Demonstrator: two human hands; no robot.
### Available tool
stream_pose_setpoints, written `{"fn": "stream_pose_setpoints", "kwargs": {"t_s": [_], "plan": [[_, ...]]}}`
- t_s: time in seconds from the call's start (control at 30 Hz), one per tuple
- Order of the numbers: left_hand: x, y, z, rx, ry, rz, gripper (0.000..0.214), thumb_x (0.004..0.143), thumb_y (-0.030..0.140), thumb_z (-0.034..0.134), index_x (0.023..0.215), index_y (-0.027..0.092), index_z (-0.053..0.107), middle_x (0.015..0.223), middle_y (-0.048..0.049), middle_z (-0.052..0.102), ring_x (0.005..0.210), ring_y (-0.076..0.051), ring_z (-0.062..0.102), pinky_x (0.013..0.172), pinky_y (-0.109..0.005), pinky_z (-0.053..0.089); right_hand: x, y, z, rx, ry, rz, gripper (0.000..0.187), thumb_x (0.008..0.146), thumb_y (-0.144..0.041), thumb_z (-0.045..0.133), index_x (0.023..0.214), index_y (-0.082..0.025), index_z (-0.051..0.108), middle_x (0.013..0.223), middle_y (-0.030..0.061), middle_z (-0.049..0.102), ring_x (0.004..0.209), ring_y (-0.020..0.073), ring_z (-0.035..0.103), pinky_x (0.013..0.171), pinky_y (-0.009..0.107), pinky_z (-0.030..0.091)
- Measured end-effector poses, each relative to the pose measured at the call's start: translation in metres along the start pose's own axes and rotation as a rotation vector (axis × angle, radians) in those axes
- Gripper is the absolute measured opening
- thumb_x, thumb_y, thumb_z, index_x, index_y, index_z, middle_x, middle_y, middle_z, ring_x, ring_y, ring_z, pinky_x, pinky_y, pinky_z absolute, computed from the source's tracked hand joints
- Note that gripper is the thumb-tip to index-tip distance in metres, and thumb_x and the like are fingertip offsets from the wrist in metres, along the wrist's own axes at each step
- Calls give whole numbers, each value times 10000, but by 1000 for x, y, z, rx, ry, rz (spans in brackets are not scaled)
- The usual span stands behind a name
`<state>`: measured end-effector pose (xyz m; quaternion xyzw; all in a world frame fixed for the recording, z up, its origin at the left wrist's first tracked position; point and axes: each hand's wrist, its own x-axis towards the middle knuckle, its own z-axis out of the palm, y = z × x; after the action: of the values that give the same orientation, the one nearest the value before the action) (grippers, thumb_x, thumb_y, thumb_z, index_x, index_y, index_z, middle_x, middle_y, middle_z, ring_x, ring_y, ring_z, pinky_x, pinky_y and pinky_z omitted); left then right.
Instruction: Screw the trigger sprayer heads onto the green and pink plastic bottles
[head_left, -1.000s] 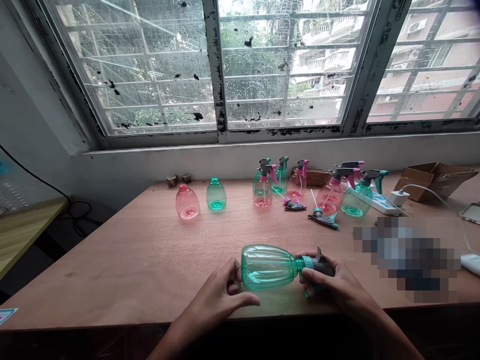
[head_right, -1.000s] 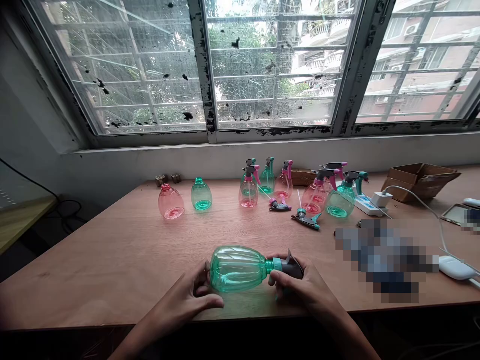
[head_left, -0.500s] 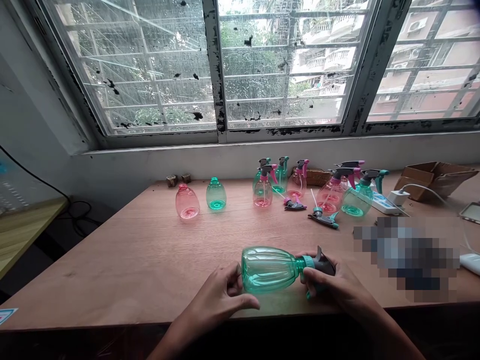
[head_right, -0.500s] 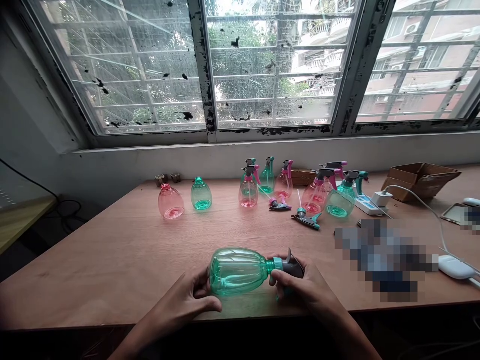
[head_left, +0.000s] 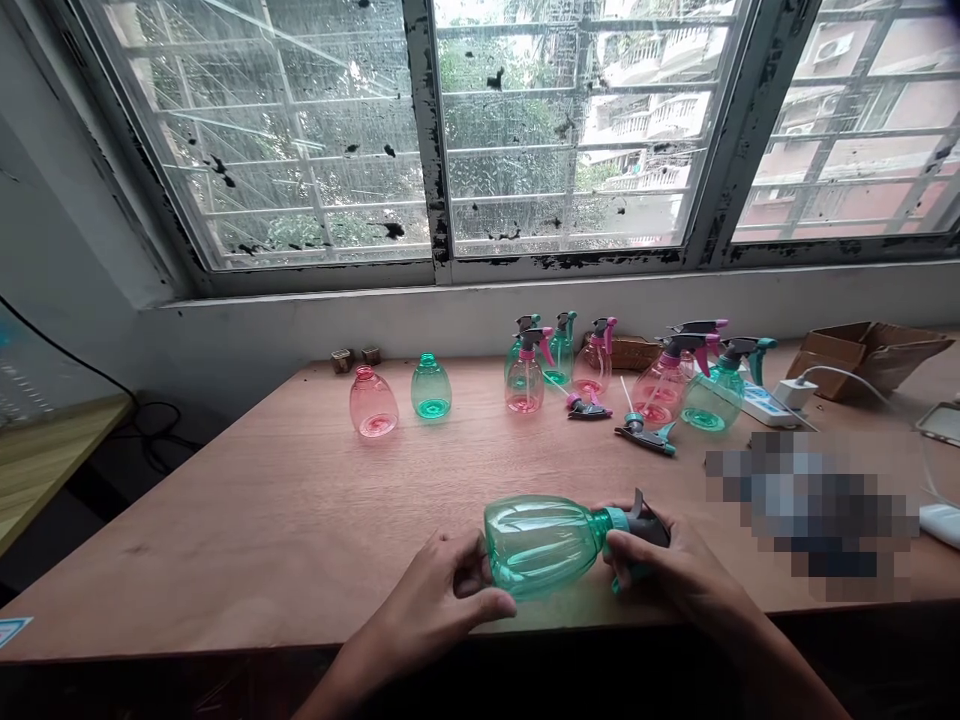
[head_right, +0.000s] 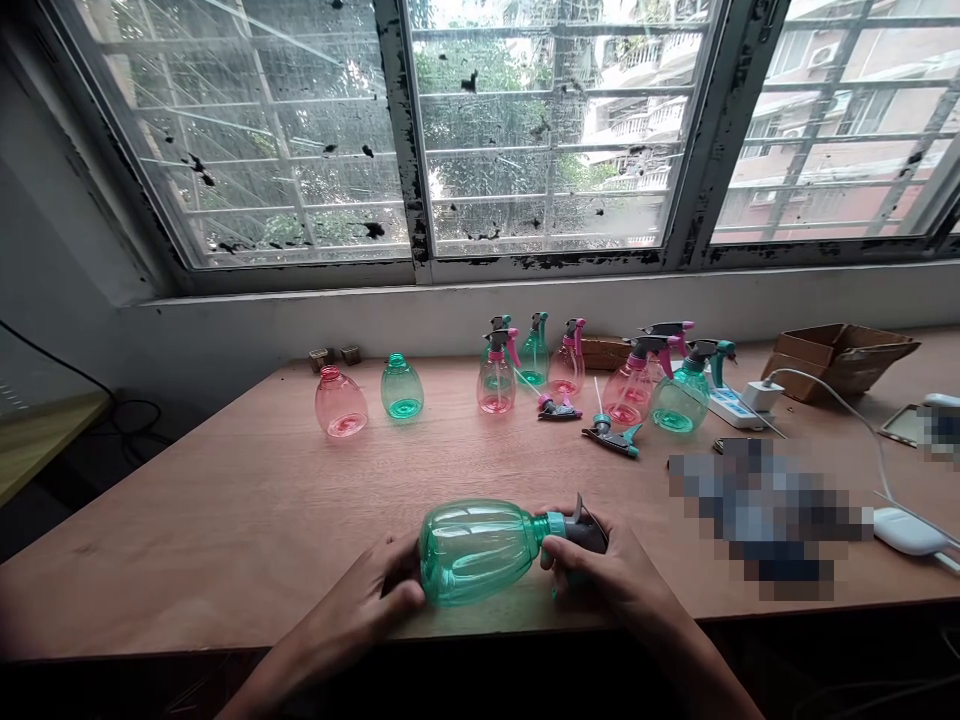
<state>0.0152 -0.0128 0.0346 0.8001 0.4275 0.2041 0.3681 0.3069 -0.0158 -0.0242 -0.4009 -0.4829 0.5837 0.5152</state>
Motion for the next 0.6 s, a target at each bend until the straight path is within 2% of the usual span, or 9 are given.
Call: {"fn": "stream_pose_setpoints", "kwargs": {"t_s": [0.07,0.13,0.2,0.3,0.37,0.43,0.47,0.53,0.6], "plan": [[-1,2,-2,-42,11,37,487,915,646,435,876,196,616,878,-23,608,872,-231,504,829,-301,397,0,-1,0,-23,-8,7,326,803,-342,803,1010,-138,657,630,-8,695,537,153,618,553,278,538],[-1,4,-3,-89,16,44,458,951,602,398,907,198,609,914,-28,606,892,-228,512,846,-302,400,0,-2,0,-35,-12,20,349,795,-348,808,1030,-139,657,605,-13,684,535,161,617,543,283,537],[1,4,-2,-135,6,5,390,935,570,476,912,194,579,850,-7,560,812,-195,495,755,-269,410,-1,-3,1,-35,-12,19,369,793,-353,807,1052,-139,654,599,-14,682,531,163,614,539,286,535],[3,0,2,-119,-19,-50,311,870,470,626,802,199,491,734,44,431,673,-139,404,610,-224,347,-1,-4,2,-30,-13,6,372,802,-352,798,1069,-133,660,648,0,700,534,154,611,554,284,529],[4,-3,3,-41,-18,-51,347,823,404,697,726,206,428,696,60,378,654,-130,374,598,-221,312,-2,-4,3,-31,-11,6,378,803,-355,796,1080,-135,662,684,10,711,534,152,611,558,288,528],[3,-3,2,11,-10,-36,389,800,433,724,702,206,423,694,56,403,686,-144,401,622,-229,314,-2,-4,3,-38,-1,8,376,793,-362,803,1063,-142,662,689,10,713,531,158,613,554,297,531],[2,-3,2,13,-5,-27,387,813,485,698,715,204,451,712,46,443,716,-160,425,646,-237,329,-2,-4,4,-42,5,9,369,787,-366,808,1045,-146,661,676,7,709,530,163,615,549,301,530],[0,0,0,-4,0,-4,398,896,574,542,767,198,523,796,12,545,797,-197,476,727,-265,367,-2,-5,5,-53,9,12,353,778,-372,814,1008,-153,659,638,-3,694,526,170,614,540,303,528],[-2,4,-1,-18,7,-1,455,979,559,359,808,194,570,870,-10,607,841,-215,505,800,-296,377,-2,-7,5,-57,-2,16,348,778,-375,813,998,-154,659,605,-13,678,527,173,612,538,302,526]]}}
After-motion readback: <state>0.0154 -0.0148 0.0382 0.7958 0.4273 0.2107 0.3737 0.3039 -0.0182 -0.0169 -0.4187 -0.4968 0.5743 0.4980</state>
